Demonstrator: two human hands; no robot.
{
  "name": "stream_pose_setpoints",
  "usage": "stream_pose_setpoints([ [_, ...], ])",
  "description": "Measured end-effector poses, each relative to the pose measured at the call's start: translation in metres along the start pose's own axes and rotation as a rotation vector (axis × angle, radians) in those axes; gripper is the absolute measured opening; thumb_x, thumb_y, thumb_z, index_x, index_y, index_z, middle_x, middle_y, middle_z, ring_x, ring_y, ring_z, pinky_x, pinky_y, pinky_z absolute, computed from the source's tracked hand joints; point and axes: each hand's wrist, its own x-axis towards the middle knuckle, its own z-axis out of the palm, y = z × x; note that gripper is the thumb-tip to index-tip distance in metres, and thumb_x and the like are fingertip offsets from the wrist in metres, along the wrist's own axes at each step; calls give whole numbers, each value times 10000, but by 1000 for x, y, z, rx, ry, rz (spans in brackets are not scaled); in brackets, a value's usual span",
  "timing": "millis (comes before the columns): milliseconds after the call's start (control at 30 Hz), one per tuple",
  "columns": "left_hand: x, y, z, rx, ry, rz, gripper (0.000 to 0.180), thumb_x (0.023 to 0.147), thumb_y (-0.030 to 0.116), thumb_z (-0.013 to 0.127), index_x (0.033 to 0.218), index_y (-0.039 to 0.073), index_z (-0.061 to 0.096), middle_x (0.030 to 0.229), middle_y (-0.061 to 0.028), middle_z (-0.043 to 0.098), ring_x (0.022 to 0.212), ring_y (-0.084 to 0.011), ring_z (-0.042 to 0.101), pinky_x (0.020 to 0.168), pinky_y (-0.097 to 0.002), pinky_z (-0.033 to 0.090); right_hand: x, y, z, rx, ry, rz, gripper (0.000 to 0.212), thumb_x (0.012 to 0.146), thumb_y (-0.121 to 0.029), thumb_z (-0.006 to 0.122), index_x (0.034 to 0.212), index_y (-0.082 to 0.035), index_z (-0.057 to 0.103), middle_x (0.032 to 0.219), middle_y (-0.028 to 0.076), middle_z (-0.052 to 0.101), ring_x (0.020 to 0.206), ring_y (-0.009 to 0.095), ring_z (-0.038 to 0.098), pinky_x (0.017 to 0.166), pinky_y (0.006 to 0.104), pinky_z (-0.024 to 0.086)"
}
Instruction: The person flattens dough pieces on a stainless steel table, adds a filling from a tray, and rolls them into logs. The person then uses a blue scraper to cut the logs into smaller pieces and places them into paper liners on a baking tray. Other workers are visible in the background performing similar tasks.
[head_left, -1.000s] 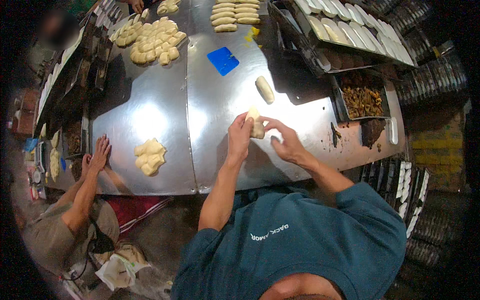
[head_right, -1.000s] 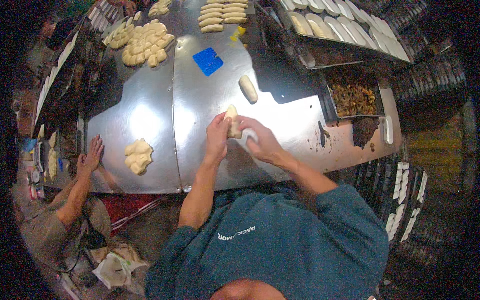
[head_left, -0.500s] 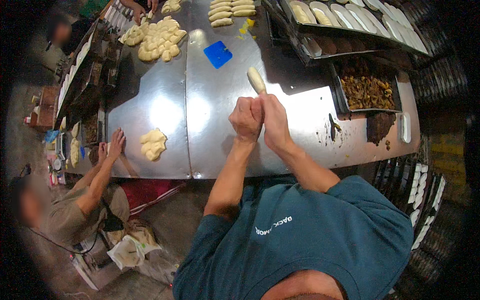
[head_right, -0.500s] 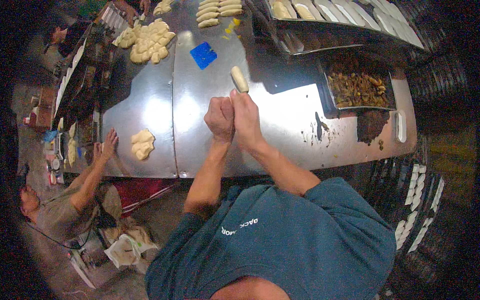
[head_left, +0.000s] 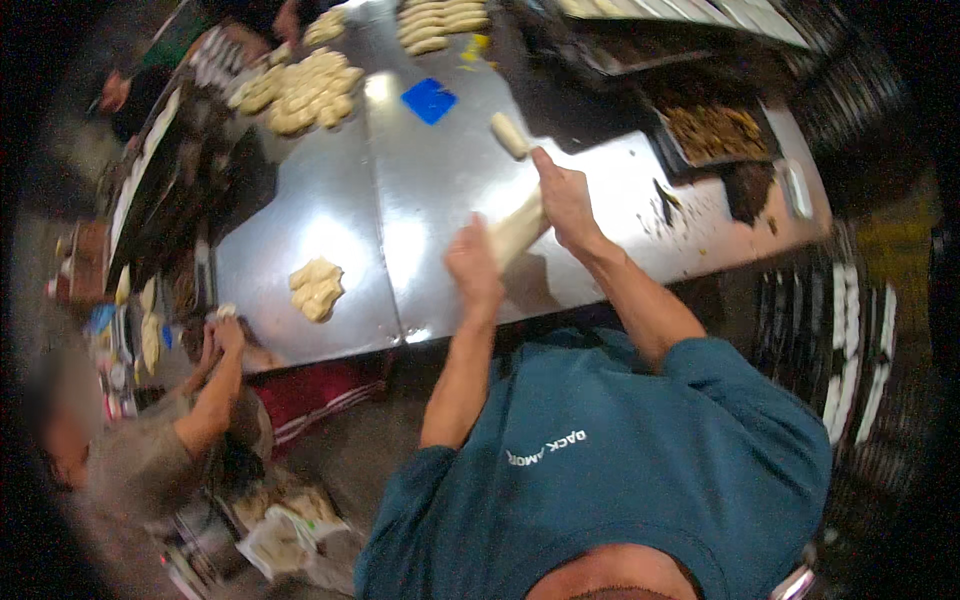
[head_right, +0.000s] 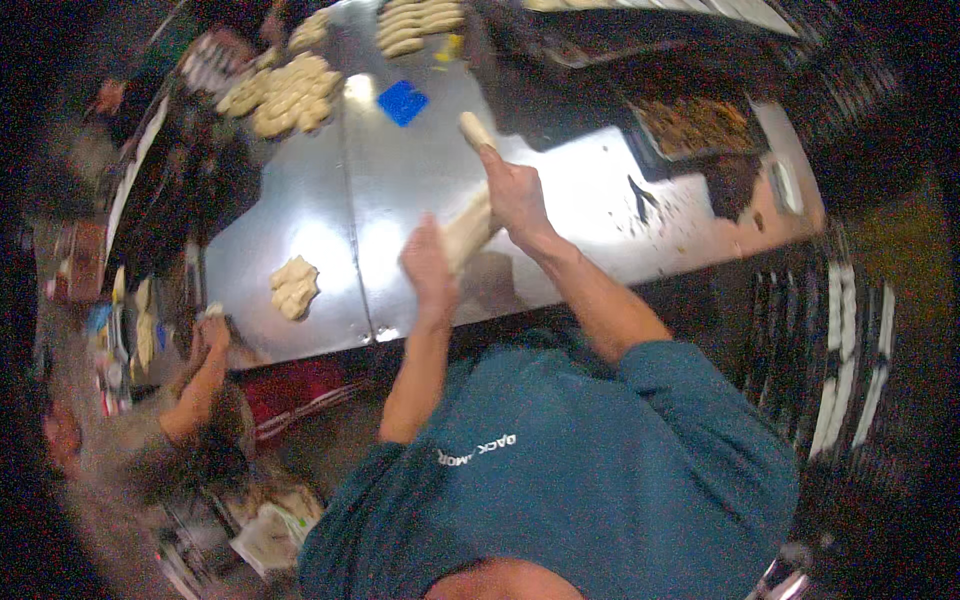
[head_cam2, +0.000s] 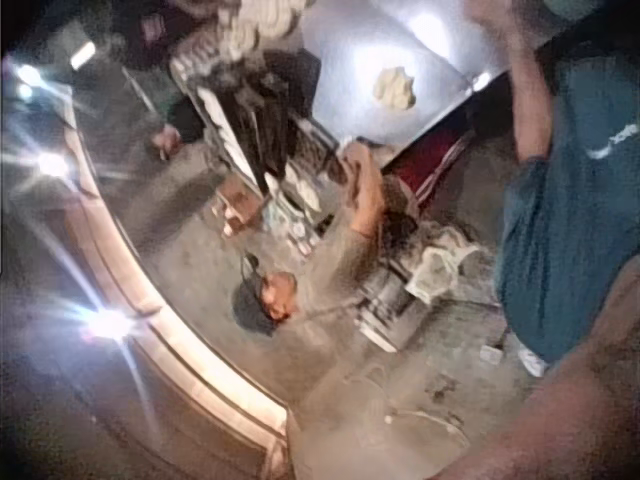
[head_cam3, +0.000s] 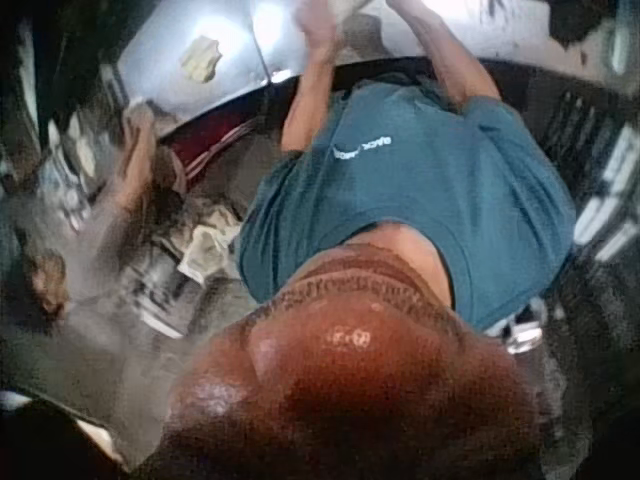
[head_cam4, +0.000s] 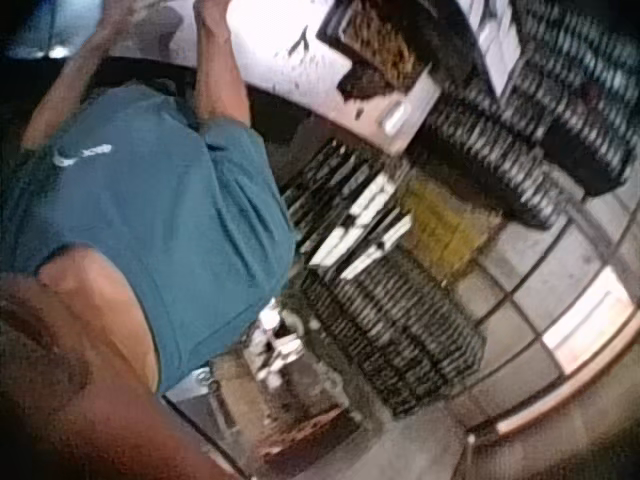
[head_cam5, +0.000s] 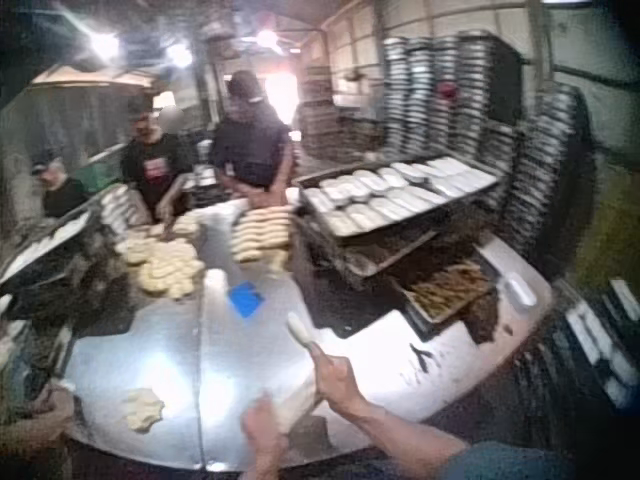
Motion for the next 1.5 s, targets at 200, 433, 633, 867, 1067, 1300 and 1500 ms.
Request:
stream_pose_setpoints([
  [200,-9,21,-13,-63,-417,-238,456,979,317,505,1279,-27,512,1306,-199,508,1213,-268,503,944,-410,464,-5,-104,-65,146,176,-720,299,972,-276,516,954,-1,632,885,57,628,787,129,559,727,288,456],
  [433,40,-41,-11,530,-262,153,312,927,149,541,1182,-25,588,1244,-145,571,1161,-246,534,942,-389,444,-58,-2,-46,-773,-102,-470,517,884,-269,575,1310,-9,443,1236,208,531,1130,373,501,981,455,391],
  [633,24,-85,50,1419,-405,876,647,915,338,515,1391,-67,351,1496,-259,255,1413,-390,195,1120,-600,113,-91,74,-70,-1366,-529,-414,447,866,-366,549,1111,2,613,1137,253,577,1049,403,569,878,517,465],
  [867,15,-97,53,1532,-578,776,767,920,430,485,1432,-93,256,1523,-263,196,1431,-391,143,1103,-636,96,-3,76,-213,-1340,390,-120,309,767,-271,720,927,-25,624,873,164,616,791,339,624,688,483,479],
  [1067,16,-97,54,1560,-600,749,758,928,435,473,1438,-81,253,1527,-270,174,1432,-401,132,1100,-642,83,9,77,-210,-1171,375,-197,262,768,-157,718,930,14,602,884,194,618,780,376,604,686,463,474],
  [1300,17,-95,40,1261,-535,765,791,886,390,556,1437,-82,241,1523,-283,167,1431,-415,123,1108,-634,72,28,65,-238,-127,-69,573,198,825,-163,681,950,-21,624,878,67,626,749,193,593,630,347,491],
  [1500,-49,-94,-8,1229,-1060,800,832,804,373,671,1457,38,278,1480,-278,261,1380,-435,251,1100,-615,185,21,33,-145,85,-282,402,217,850,-129,668,1027,-10,629,961,52,616,849,146,595,691,306,531],
])
